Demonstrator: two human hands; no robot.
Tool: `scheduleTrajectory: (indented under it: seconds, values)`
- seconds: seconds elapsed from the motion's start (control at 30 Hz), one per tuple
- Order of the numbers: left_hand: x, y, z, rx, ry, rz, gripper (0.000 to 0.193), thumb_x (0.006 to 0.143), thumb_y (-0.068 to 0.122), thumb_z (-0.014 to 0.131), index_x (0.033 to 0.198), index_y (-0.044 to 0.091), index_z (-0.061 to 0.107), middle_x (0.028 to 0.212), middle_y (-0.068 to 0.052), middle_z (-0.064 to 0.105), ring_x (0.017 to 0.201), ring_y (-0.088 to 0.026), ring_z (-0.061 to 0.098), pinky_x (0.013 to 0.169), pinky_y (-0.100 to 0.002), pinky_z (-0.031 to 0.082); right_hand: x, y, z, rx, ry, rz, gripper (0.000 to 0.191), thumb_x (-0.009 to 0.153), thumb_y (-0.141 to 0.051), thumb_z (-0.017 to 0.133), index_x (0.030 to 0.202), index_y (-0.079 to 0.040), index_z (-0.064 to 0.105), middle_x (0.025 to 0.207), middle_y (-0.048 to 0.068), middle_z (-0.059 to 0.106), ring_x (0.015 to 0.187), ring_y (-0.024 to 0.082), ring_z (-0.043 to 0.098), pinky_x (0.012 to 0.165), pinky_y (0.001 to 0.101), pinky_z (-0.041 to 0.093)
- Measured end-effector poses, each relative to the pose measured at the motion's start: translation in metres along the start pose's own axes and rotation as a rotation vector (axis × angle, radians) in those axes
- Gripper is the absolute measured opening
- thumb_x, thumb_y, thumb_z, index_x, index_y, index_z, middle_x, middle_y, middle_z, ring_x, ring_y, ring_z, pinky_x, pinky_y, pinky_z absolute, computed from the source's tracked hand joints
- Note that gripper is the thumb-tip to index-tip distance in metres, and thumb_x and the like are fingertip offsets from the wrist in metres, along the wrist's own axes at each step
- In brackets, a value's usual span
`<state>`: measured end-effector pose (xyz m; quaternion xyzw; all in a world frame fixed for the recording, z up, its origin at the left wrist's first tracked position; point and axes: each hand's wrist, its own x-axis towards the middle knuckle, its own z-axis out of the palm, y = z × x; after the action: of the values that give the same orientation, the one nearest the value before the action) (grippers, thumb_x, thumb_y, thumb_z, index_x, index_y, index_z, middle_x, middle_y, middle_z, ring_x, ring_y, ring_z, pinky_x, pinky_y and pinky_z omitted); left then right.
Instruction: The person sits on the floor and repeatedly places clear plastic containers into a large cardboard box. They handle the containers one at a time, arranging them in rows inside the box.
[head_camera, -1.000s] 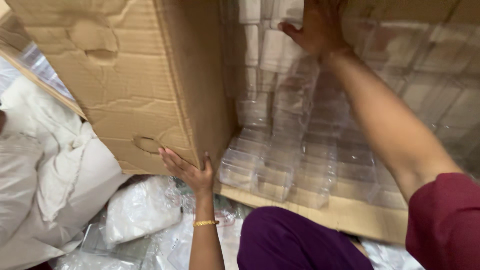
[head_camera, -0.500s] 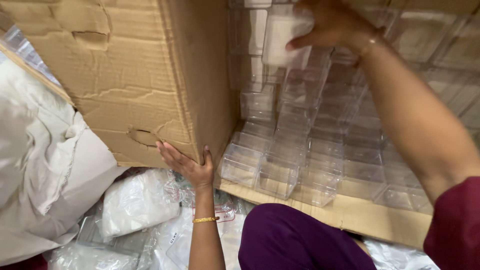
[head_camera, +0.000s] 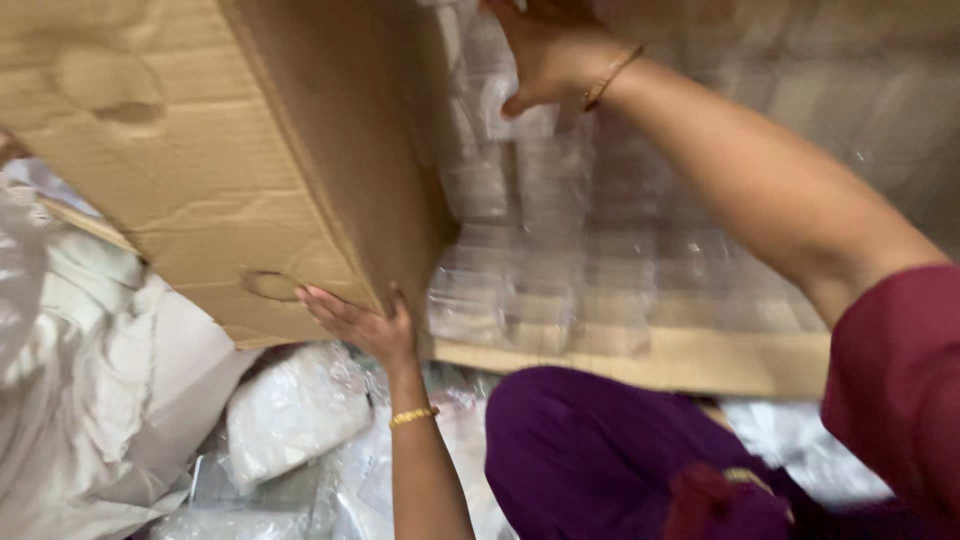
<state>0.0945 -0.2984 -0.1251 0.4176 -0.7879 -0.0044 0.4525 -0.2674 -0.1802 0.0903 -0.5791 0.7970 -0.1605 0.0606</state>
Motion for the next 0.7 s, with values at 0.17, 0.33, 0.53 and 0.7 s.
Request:
scheduleTrajectory:
  seconds: [0.17,0.33,0.53,0.7]
  values:
    - [-0.006,-0.006,0.0,0.014,-0.064,-0.045,0.105,0.107,0.07,0.056,0.169,0.007,-0.002,0.177,-0.022,0.004,0.166,-0.044,0.01,0.138,-0.059,0.014,-0.191,-0.006,-0.036,-0.026,0.166,-0.204,0.1,0.069,-0.051,0.087,0.148,-0.008,0.043,0.145,0.026,0.049,0.136,0.048,0.041,0.104,0.0621,0.037]
    - [-0.008,-0.013,0.004,0.039,-0.054,-0.017,0.103,0.11,0.069,0.056,0.17,0.008,-0.002,0.178,-0.019,0.006,0.162,-0.041,0.013,0.135,-0.056,0.017,-0.322,-0.022,0.037,0.091,-0.289,0.095,0.115,0.055,-0.067,0.085,0.151,-0.021,0.042,0.155,0.026,0.034,0.143,0.047,0.031,0.107,0.0604,0.031]
    - [-0.001,-0.017,0.0,0.061,-0.085,0.029,0.106,0.11,0.07,0.056,0.17,0.006,-0.004,0.175,-0.02,0.004,0.162,-0.041,0.01,0.135,-0.057,0.017,-0.371,0.013,0.098,0.335,-0.066,0.106,0.081,0.078,-0.041,0.08,0.147,-0.02,0.045,0.167,0.008,0.026,0.156,0.035,0.013,0.123,0.0578,0.02]
    - [-0.005,-0.011,0.003,0.076,-0.082,-0.017,0.107,0.108,0.069,0.056,0.17,0.006,-0.004,0.176,-0.02,0.004,0.166,-0.04,0.009,0.137,-0.058,0.017,-0.398,0.039,0.088,0.049,-0.364,0.473,0.095,0.071,-0.036,0.084,0.154,-0.031,0.039,0.171,-0.002,0.015,0.156,0.025,0.001,0.12,0.0662,0.001]
